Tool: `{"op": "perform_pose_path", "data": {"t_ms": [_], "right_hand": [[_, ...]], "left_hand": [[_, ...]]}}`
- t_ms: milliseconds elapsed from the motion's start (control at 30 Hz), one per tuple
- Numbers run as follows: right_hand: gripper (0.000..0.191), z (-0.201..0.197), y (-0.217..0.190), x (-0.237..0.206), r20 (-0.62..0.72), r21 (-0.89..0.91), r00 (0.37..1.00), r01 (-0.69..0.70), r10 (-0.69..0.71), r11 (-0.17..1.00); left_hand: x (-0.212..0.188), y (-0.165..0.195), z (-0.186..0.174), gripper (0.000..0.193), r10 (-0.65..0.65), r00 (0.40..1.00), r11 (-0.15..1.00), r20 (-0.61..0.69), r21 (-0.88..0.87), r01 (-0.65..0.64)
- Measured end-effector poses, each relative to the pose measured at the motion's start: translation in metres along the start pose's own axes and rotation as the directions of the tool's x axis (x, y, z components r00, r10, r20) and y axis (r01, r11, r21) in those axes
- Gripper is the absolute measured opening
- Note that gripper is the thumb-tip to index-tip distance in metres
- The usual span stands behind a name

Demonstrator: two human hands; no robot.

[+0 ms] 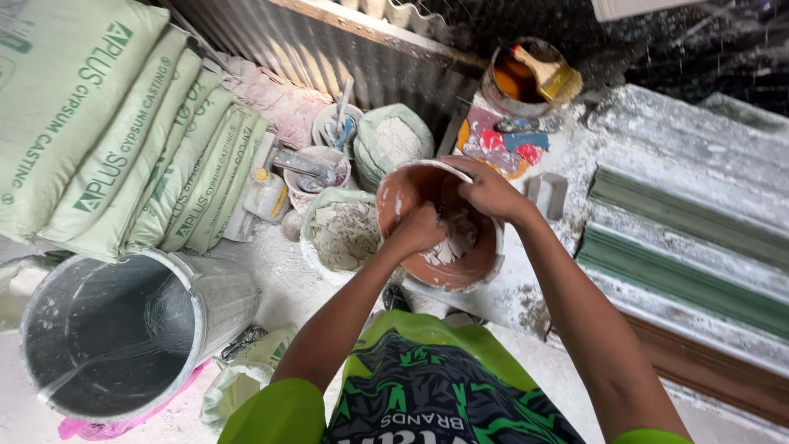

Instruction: The person handles long decorative plaster mold strips on a work table, brushing their surfaces with a wide brush and scraping residue off with a small hand tool. They then scrape dried plaster out of a terracotta bowl, dip the brush in an orange liquid, and finally work with a small pink bowl and tool.

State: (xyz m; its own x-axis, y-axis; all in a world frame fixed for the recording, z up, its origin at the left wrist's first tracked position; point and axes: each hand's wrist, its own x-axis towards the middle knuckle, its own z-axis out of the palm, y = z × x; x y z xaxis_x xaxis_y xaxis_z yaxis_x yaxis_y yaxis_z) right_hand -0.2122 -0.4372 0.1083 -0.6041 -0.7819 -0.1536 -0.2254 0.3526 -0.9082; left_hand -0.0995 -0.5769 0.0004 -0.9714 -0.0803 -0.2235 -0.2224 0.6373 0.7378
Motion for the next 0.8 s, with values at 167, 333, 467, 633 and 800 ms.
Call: {"op": "perform_pose_path", "data": {"t_ms": [167, 333, 467, 633, 800], "right_hand": [[0.070, 0.018, -0.006, 0.008, -0.074, -0.105, 0.996, 0.037, -0.045, 0.994], [0.068, 0.034, -0.010, 0.011, 0.020, -0.392, 0.977, 0.205, -0.215, 0.897], [0.066, 0.031, -0.011, 0.008, -0.017, -0.336, 0.996, 0.079, -0.090, 0.938], [0.068, 0.027, -0.017, 0.012, -0.029, -0.300, 0.999, 0.032, -0.043, 0.953], [0.069, 0.026, -0.033, 0.004, -0.050, -0.268, 0.998, 0.014, -0.028, 0.963]], "left_hand": [[-0.024, 0.021, 0.031, 0.027, -0.148, 0.941, 0.786, 0.305, -0.541, 0.300], [-0.034, 0.001, 0.057, 0.019, 0.133, 0.979, 0.873, 0.152, 0.450, -0.188], [-0.011, -0.014, 0.050, 0.025, 0.197, 0.955, 0.826, 0.221, 0.487, -0.283], [-0.007, -0.014, 0.047, 0.024, 0.089, 0.965, 0.926, 0.247, 0.337, -0.172], [-0.021, -0.016, 0.023, 0.020, 0.173, 0.976, 0.836, 0.134, 0.504, -0.218]]}}
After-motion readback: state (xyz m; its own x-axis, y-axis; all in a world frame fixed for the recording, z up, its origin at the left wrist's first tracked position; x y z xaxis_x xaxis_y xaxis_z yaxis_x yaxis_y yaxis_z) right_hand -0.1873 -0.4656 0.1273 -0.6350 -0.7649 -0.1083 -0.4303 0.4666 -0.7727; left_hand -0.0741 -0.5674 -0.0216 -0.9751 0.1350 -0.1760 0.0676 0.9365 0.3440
